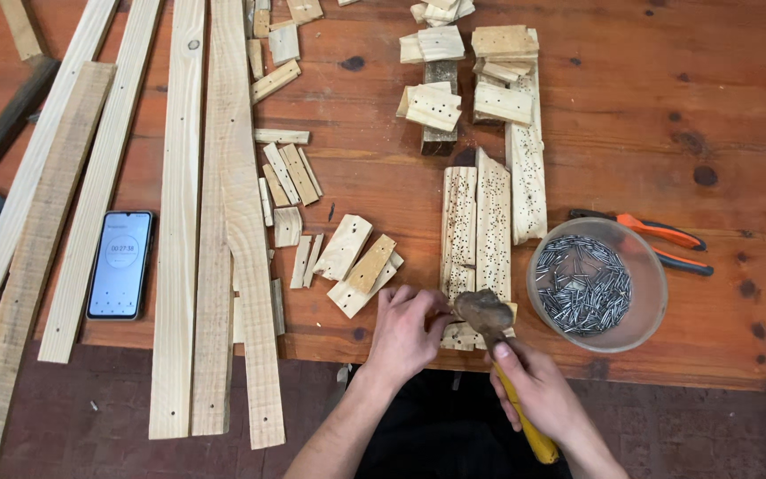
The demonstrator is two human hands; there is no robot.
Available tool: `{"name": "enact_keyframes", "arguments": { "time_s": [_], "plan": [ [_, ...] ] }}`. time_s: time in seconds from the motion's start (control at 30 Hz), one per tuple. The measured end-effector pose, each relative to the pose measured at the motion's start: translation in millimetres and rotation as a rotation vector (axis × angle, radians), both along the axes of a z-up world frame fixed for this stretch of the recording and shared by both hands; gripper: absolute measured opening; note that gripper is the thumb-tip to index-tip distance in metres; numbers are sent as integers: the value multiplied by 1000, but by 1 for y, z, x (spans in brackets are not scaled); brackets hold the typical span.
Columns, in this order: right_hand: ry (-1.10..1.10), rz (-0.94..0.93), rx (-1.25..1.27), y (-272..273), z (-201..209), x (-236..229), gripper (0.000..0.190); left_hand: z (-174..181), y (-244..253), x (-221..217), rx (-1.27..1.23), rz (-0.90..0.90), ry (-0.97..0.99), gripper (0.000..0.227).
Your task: The person repeatedly picks up small wooden blocks and nails them together using a hammer. They work on a wooden workbench, stacking the finished blocks into a pile.
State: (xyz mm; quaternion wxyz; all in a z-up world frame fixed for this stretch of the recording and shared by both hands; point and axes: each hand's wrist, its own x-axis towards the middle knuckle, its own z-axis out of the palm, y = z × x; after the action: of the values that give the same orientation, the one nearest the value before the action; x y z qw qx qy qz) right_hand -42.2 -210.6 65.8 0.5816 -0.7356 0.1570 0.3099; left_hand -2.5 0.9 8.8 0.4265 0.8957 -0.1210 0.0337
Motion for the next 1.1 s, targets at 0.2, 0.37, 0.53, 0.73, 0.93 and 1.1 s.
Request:
{"name": "enact_keyframes", "arguments": {
  "time_s": [0.2,0.37,0.53,0.73,0.93,1.1],
  "plan": [
    [-76,5,64,-5,10,2,45,-7,-1,-1,-58,14,-63,15],
    [-82,-3,94,-6,3,3,44,-9,8,-4,-222,53,-64,17],
    [-75,-6,86,-6,-1,1,46,22,6,5,-266,155,282,29],
    [-134,58,82,-5,13,4,46,22,7,21,-291,116,699,34],
    [-68,106,-16,8,5,5,40,-18,2,19,-442,165,735,15],
    [-113,59,14,-1,13,0,45,-17,3,22,-398,190,764,22]
  ]
}}
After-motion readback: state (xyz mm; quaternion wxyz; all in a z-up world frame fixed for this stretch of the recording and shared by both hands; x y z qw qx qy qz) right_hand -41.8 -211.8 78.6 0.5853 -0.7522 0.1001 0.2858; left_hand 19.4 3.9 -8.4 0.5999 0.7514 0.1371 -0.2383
